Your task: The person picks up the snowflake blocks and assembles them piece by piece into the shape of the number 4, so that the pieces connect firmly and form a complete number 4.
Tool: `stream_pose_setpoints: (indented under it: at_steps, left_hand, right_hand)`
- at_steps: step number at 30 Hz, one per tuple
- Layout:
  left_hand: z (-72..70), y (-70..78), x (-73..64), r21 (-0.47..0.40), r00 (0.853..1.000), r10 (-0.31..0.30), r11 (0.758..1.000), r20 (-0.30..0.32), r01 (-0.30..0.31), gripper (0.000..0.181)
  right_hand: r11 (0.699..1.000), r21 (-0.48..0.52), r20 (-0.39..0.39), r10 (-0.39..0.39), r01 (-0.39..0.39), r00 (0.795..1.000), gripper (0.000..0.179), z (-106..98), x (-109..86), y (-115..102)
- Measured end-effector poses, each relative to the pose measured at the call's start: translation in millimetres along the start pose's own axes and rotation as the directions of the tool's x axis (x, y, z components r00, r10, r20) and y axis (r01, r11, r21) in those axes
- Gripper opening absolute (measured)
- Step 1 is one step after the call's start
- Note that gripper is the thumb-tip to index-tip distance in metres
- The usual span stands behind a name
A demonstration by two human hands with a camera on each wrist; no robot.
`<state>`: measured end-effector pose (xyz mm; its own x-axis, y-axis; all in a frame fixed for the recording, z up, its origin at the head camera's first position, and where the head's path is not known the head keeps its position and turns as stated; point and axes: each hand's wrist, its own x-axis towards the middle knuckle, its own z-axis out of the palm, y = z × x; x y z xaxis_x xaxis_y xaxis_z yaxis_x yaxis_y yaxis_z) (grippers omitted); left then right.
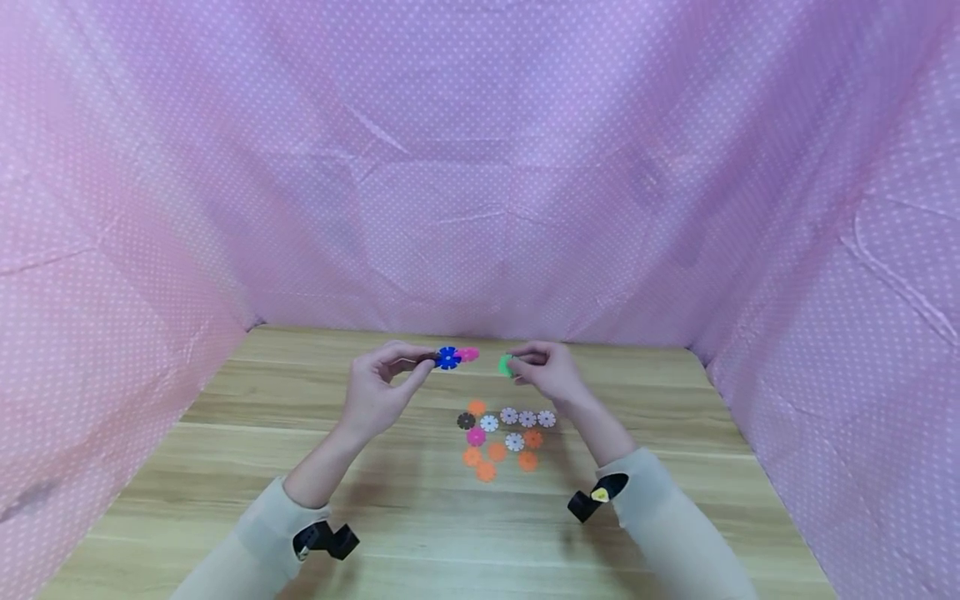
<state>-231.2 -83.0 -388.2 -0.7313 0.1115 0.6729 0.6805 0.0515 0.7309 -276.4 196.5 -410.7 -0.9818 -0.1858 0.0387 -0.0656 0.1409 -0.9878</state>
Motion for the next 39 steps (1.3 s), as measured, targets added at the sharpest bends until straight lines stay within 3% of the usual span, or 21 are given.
stream_pose_setpoints:
  at_steps: [5,12,21,27,34,39]
  left_hand:
    - [0.0,2.0,-1.0,-0.006,1.000,-0.025,1.000,0.018,0.025,0.015]
    - [0.8,3.6,0.1,-0.008,0.999,-0.043,0.999,0.014,0.044,0.013]
    - [5.1,5.3,-11.5,-0.020,0.995,-0.099,0.995,0.014,0.100,0.016]
    - [7.7,7.4,-25.7,-0.015,0.989,-0.137,0.990,0.051,0.138,0.014]
    - [6.8,11.7,-7.6,-0.033,0.996,-0.077,0.996,0.036,0.078,0.013]
    - [4.5,15.3,-5.5,-0.041,0.999,-0.044,0.998,0.032,0.045,0.013]
  right_hand:
    - [0.985,0.168,0.006,-0.041,0.039,0.999,0.023,-0.2,-14.9,-35.5]
    - [0.991,0.112,0.028,-0.073,0.069,0.997,0.034,7.6,-27.6,-63.9]
    - [0.997,0.060,0.039,-0.050,0.048,0.998,0.040,12.3,-45.0,-63.7]
    - [0.998,0.065,0.050,-0.007,0.004,0.999,0.040,17.0,-59.8,-56.5]
    - [0.994,0.049,0.024,-0.104,0.102,0.994,0.026,12.3,-51.8,-76.7]
    - [0.993,0.062,0.041,-0.099,0.097,0.994,0.020,14.6,-48.3,-82.4]
